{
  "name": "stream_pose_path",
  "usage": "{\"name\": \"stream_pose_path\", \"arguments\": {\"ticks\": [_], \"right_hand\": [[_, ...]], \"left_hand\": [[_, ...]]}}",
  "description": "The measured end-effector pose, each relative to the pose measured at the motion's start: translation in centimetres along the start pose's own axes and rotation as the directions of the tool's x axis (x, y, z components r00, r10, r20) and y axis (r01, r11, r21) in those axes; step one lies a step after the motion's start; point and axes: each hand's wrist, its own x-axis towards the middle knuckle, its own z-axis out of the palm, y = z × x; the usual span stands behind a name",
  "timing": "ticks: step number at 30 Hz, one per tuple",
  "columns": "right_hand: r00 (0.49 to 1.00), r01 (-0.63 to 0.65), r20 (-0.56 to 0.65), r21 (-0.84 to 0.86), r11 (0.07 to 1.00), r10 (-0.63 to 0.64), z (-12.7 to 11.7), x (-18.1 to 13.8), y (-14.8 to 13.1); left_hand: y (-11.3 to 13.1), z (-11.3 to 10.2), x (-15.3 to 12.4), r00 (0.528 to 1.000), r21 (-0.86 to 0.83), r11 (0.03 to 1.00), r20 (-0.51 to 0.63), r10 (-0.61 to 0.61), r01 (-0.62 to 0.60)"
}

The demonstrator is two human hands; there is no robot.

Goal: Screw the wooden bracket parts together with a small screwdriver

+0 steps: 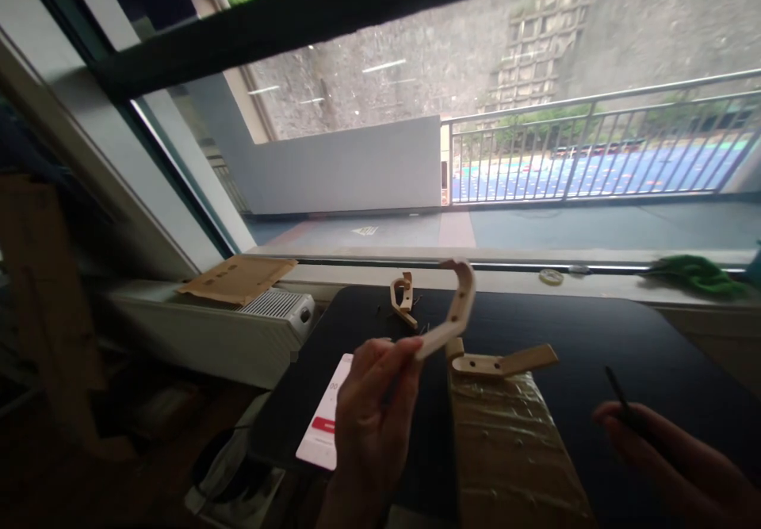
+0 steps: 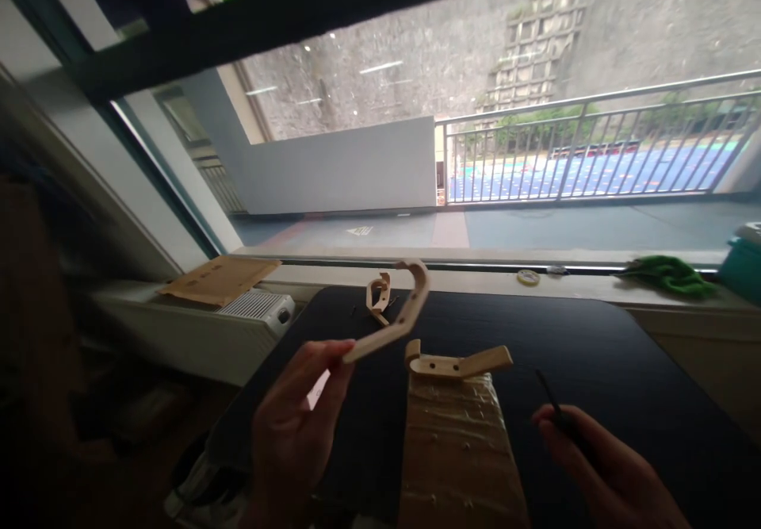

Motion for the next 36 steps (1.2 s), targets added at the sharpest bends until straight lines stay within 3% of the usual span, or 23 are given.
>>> {"name": "stream_pose_path", "arguments": {"ticks": [2,3,5,9,11,13,15,19,22,24,26,29,32,36], "right_hand": [[1.0,0.01,-0.004,0.019,1.0,-0.009,0.3,0.0,-1.8],[0.998,0.021,-0.06,0.033,0.999,-0.019,0.5,-0.1,-2.5],[0.996,0.023,-0.084,0.058,0.998,-0.018,1.2,-0.6,-3.7],[0.997,0.031,0.063,0.149,0.988,-0.041,2.9,-2.5,-4.5],[0.987,0.042,0.144,0.203,0.978,-0.073,3.7,-3.5,-4.7],[0.984,0.065,0.149,0.234,0.97,-0.102,4.2,-4.1,-4.9],[0.983,0.079,0.142,0.248,0.966,-0.117,4.3,-4.3,-5.2],[0.955,0.032,0.271,0.324,0.946,-0.125,3.8,-3.8,-5.6],[0.967,-0.111,0.254,0.327,0.938,0.025,3.0,-3.6,-5.6],[0.962,-0.214,0.227,0.296,0.931,0.149,2.4,-3.6,-5.7],[0.952,-0.247,0.25,0.283,0.927,0.177,1.8,-3.5,-5.8],[0.928,-0.196,0.364,0.301,0.933,0.077,1.3,-2.7,-6.1],[0.858,-0.164,0.514,0.316,0.934,-0.023,1.1,-1.4,-6.0],[0.822,-0.166,0.568,0.32,0.933,-0.049,1.2,0.0,-5.1]], "left_hand": [[0.8,0.5,-2.0,0.989,-0.077,0.996,0.141,-0.041,0.052],[0.9,0.8,-2.9,0.978,-0.081,0.995,0.202,-0.047,0.065],[1.1,1.5,-4.2,0.961,-0.073,0.997,0.277,0.0,0.021],[2.5,2.9,-5.1,0.936,-0.083,0.986,0.312,0.165,-0.146],[3.6,3.5,-4.9,0.922,-0.107,0.977,0.326,0.21,-0.185],[4.7,4.0,-4.8,0.9,-0.117,0.973,0.371,0.23,-0.2],[5.6,4.6,-4.7,0.912,-0.124,0.981,0.366,0.185,-0.149],[6.8,5.7,-5.1,0.935,-0.228,0.973,0.336,0.115,-0.038],[6.1,5.7,-5.3,0.921,-0.311,0.95,0.377,0.096,0.029],[4.8,5.0,-5.3,0.913,-0.234,0.956,0.401,-0.072,0.178],[3.2,4.2,-5.0,0.906,-0.158,0.94,0.354,-0.231,0.302],[1.5,3.4,-4.7,0.815,-0.142,0.867,0.439,-0.378,0.478],[0.8,3.4,-4.9,0.732,-0.201,0.797,0.565,-0.381,0.569],[0.3,3.8,-5.1,0.705,-0.205,0.762,0.576,-0.413,0.614]]}}
